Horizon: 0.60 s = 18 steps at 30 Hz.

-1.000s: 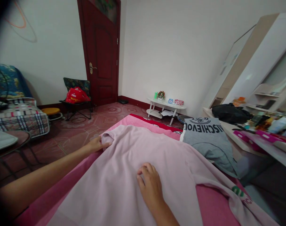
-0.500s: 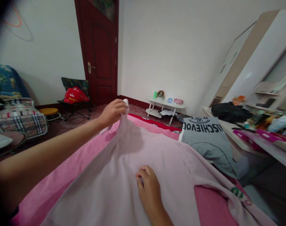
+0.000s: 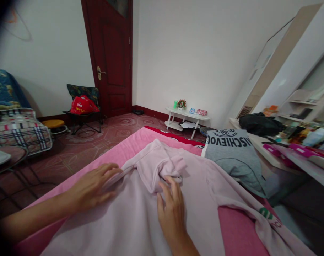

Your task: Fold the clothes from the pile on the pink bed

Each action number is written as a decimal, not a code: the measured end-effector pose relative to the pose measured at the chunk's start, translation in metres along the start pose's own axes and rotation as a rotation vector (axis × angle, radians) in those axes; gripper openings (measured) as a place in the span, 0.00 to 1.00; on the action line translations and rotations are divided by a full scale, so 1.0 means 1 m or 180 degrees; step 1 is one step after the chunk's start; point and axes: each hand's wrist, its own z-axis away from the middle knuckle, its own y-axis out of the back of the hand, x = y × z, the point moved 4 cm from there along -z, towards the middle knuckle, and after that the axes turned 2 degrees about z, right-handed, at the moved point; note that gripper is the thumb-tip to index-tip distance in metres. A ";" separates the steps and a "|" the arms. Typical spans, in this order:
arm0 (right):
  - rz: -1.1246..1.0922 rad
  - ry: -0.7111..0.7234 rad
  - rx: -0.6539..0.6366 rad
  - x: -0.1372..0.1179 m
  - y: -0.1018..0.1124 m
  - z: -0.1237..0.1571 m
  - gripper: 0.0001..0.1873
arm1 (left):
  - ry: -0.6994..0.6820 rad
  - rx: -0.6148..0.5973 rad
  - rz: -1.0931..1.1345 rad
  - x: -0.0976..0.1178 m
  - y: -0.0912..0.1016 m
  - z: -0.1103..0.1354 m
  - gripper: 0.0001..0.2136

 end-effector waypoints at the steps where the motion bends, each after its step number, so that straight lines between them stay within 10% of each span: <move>1: 0.0176 -0.0040 0.0075 0.002 0.002 -0.006 0.22 | 0.0440 -0.0105 0.0086 -0.013 0.002 0.010 0.27; 6: 0.0446 -0.0634 -0.0521 0.043 -0.012 -0.035 0.44 | 0.1350 -0.1123 0.0602 -0.033 -0.010 0.057 0.23; 10: 0.0018 -0.0729 -0.1317 0.073 -0.014 -0.066 0.14 | 0.1433 -0.1202 0.1190 -0.022 -0.015 0.067 0.15; 15: -0.0324 -0.1279 0.0301 0.118 0.041 -0.109 0.13 | 0.1440 -0.1098 0.1684 -0.011 0.001 0.061 0.12; 18: 0.0384 -0.1472 0.0205 0.145 0.056 -0.109 0.14 | 0.1504 -0.1042 0.1477 -0.011 0.009 0.069 0.10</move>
